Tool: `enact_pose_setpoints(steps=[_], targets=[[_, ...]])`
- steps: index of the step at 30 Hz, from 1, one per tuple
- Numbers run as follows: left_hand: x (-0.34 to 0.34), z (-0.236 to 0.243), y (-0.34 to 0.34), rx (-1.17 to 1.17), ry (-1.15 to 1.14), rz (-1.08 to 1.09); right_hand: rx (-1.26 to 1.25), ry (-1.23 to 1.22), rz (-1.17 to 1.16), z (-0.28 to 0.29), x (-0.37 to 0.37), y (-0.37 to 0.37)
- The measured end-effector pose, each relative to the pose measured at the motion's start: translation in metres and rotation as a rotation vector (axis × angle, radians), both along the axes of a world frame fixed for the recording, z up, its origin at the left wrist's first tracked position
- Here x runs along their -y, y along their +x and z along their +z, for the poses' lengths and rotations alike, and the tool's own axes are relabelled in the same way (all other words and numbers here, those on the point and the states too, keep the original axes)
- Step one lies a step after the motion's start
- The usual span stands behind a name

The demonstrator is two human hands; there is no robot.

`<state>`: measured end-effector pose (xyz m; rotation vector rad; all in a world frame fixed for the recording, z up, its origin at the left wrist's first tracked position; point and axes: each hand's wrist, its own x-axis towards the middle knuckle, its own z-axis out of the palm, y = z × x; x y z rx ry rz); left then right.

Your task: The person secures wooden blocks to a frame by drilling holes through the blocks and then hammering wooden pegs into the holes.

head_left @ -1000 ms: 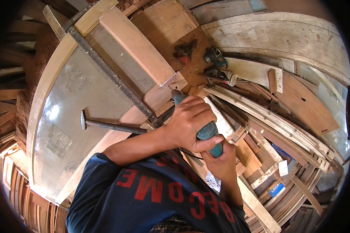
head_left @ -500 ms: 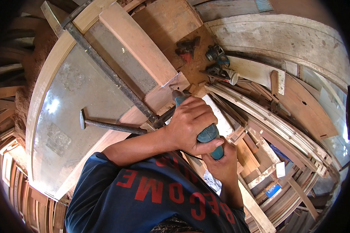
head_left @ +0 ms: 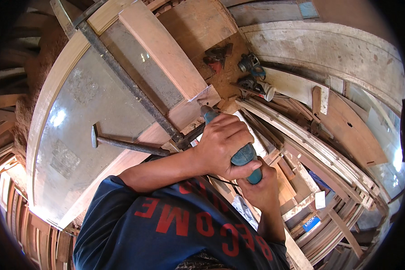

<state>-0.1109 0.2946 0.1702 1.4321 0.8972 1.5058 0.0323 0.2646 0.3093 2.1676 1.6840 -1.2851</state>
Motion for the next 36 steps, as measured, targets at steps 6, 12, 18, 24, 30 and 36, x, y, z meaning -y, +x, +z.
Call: enact_pose_setpoints(steps=[6,12,18,24,30,36], targets=[[0.002,-0.002,-0.003,-0.034,-0.007,0.045,0.03,-0.019,0.063,0.005,-0.016,-0.007],[-0.002,-0.006,-0.004,0.0,0.016,0.119,0.061,0.013,0.172,0.005,-0.027,-0.009],[-0.003,-0.008,-0.004,0.014,0.011,0.14,0.095,0.016,0.236,0.005,-0.035,-0.009],[-0.005,-0.008,-0.003,0.007,-0.006,0.138,0.092,-0.009,0.242,0.004,-0.041,-0.006],[-0.007,-0.009,-0.003,0.004,-0.005,0.141,0.108,-0.042,0.288,0.004,-0.048,-0.003],[-0.009,-0.011,-0.003,-0.011,-0.023,0.146,0.156,-0.11,0.312,0.006,-0.059,-0.005]])
